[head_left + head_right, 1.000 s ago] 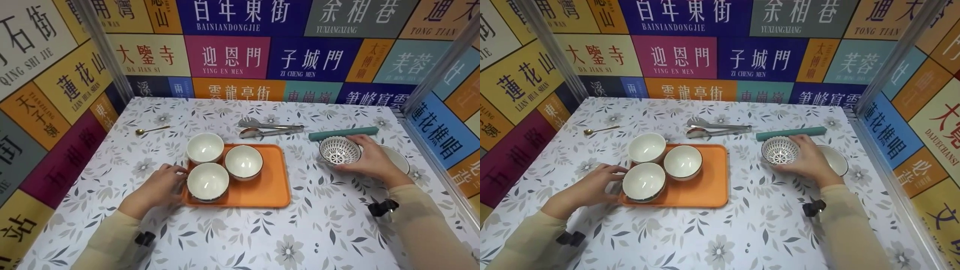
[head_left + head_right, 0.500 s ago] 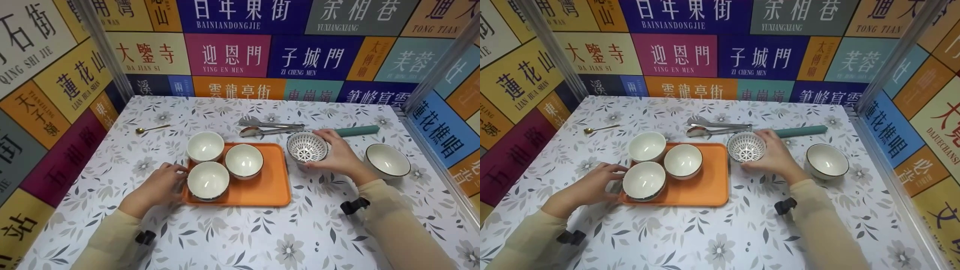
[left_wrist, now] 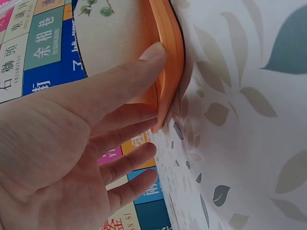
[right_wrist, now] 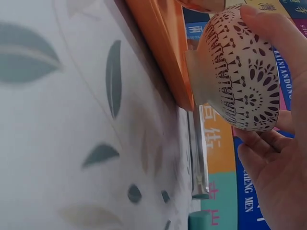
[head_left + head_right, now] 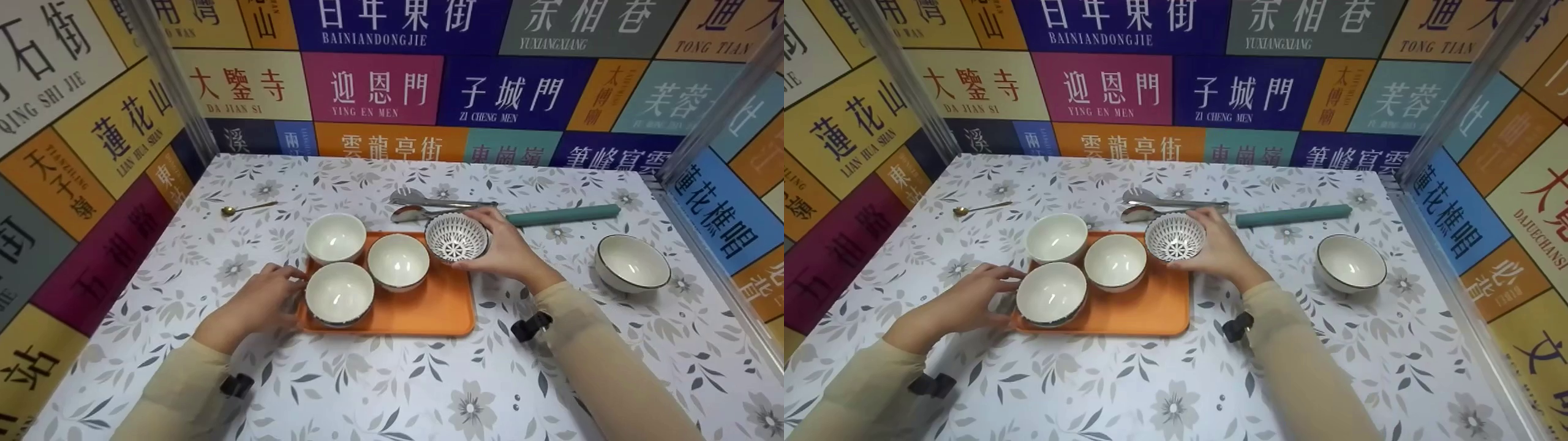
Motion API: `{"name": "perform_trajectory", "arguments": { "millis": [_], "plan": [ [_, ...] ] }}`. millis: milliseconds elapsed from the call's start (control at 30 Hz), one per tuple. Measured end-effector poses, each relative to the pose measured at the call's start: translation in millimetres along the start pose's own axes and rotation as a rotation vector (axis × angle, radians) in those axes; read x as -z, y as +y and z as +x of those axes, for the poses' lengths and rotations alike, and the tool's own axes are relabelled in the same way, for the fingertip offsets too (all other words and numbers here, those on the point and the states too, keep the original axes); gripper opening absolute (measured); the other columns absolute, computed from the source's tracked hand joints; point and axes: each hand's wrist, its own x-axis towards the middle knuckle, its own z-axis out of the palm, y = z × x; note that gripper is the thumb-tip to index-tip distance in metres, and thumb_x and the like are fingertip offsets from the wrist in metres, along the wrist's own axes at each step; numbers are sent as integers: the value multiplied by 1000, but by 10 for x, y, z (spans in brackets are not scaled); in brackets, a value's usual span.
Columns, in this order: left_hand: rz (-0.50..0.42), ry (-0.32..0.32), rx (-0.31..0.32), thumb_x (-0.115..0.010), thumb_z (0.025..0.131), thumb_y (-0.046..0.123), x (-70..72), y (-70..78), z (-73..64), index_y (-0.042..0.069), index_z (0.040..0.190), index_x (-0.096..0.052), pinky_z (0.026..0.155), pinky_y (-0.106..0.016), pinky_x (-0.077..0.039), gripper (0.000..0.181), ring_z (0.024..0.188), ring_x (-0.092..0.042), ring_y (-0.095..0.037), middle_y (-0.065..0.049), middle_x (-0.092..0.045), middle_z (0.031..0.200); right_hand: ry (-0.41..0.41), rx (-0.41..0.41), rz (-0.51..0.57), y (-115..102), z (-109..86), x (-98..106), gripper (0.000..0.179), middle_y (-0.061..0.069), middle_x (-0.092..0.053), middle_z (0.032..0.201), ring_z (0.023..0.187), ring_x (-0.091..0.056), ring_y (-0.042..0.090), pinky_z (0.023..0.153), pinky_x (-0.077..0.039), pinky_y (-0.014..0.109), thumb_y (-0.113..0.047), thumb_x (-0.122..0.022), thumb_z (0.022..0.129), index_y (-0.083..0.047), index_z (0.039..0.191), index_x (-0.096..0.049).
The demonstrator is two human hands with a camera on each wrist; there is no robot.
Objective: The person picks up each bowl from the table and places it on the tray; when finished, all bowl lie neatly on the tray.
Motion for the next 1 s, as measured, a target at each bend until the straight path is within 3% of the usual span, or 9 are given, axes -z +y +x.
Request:
{"name": "perform_trajectory", "arguments": {
  "millis": [367, 600, 767, 1000],
  "plan": [
    [1, 1, 4, -89, 76, 22, -9, 16, 16, 3, 126, -73, 99, -59, -46, 56, 125, -52, -38, -14, -63, 139, -9, -39, 24, 64, 62, -99, 114, 10, -49, 149, 139, -47, 34, 120, -34, 59, -47, -101, 55, -8, 151, -52],
    [3, 37, -37, -89, 76, 23, 3, 12, 32, 2, 122, -75, 97, -60, -49, 52, 122, -55, -42, -15, -65, 136, -17, 8, -15, 102, 26, -83, 116, 9, -45, 152, 142, -44, 33, 121, -32, 60, -53, -99, 59, -9, 154, -47],
    [5, 27, -24, -90, 75, 23, 17, 3, 16, 1, 123, -74, 99, -59, -48, 56, 123, -54, -41, -15, -64, 137, -17, 39, -29, 128, -136, 9, 115, 6, -39, 160, 150, -34, 33, 121, -27, 65, -53, -97, 60, -20, 156, -45],
    [2, 24, -20, -92, 71, 23, -9, -4, 15, 0, 124, -73, 101, -58, -48, 61, 124, -54, -41, -15, -64, 138, 15, 51, -104, 233, -464, 258, 95, 13, -42, 157, 146, -34, 42, 117, -31, 68, -38, -95, 72, -11, 152, -51]
  ]
}}
